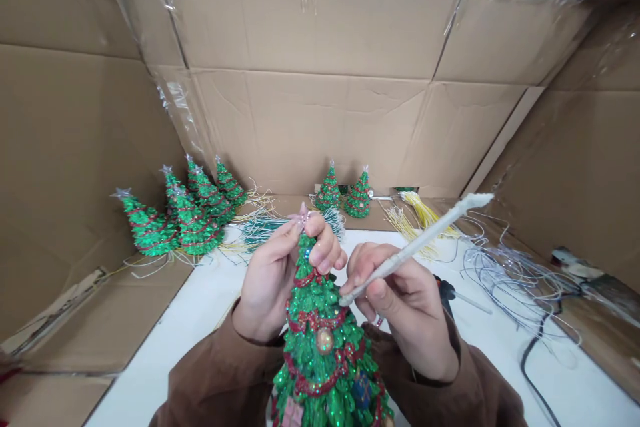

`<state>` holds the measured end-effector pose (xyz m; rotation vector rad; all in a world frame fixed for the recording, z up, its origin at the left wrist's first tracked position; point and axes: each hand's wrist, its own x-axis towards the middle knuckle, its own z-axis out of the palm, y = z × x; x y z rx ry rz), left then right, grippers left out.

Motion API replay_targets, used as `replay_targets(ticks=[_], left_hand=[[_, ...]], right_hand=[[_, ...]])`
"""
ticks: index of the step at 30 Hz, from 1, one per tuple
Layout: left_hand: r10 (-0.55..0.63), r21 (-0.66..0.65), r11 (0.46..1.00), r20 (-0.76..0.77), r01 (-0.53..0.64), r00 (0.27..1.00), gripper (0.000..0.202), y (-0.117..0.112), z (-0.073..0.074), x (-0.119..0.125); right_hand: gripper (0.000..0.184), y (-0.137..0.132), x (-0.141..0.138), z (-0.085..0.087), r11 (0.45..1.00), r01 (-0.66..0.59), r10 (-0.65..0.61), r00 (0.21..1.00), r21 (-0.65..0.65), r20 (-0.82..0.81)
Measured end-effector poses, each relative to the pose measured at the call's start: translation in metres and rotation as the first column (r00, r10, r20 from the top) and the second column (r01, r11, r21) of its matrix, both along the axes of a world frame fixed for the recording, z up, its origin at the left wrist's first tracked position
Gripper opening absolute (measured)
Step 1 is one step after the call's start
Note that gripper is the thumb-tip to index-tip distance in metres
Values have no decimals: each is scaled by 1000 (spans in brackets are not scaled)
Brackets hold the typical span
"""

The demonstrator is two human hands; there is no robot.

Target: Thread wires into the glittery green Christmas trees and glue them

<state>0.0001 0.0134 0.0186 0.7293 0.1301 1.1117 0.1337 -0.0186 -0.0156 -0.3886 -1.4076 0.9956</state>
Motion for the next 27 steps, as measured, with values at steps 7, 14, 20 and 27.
replay_targets(ticks=[7, 14, 20, 27], left_hand=[[-7, 18, 1000, -12, 7, 1000, 28, -3, -1, 0], [-24, 58, 998, -14, 25, 1000, 25, -3, -2, 0], [13, 105, 994, -37, -9, 999, 23, -4, 0, -1], [100, 143, 986, -83, -88, 991, 19, -2, 1, -6]], right_hand=[[14, -2, -2, -1, 1000, -17, 17, 1000, -3, -22], [11, -2, 0, -2, 1000, 2, -4, 993, -22, -121], [11, -1, 13, 2, 996, 86, -84, 982, 2, -170], [16, -1, 26, 7, 991, -62, 54, 996, -116, -65]])
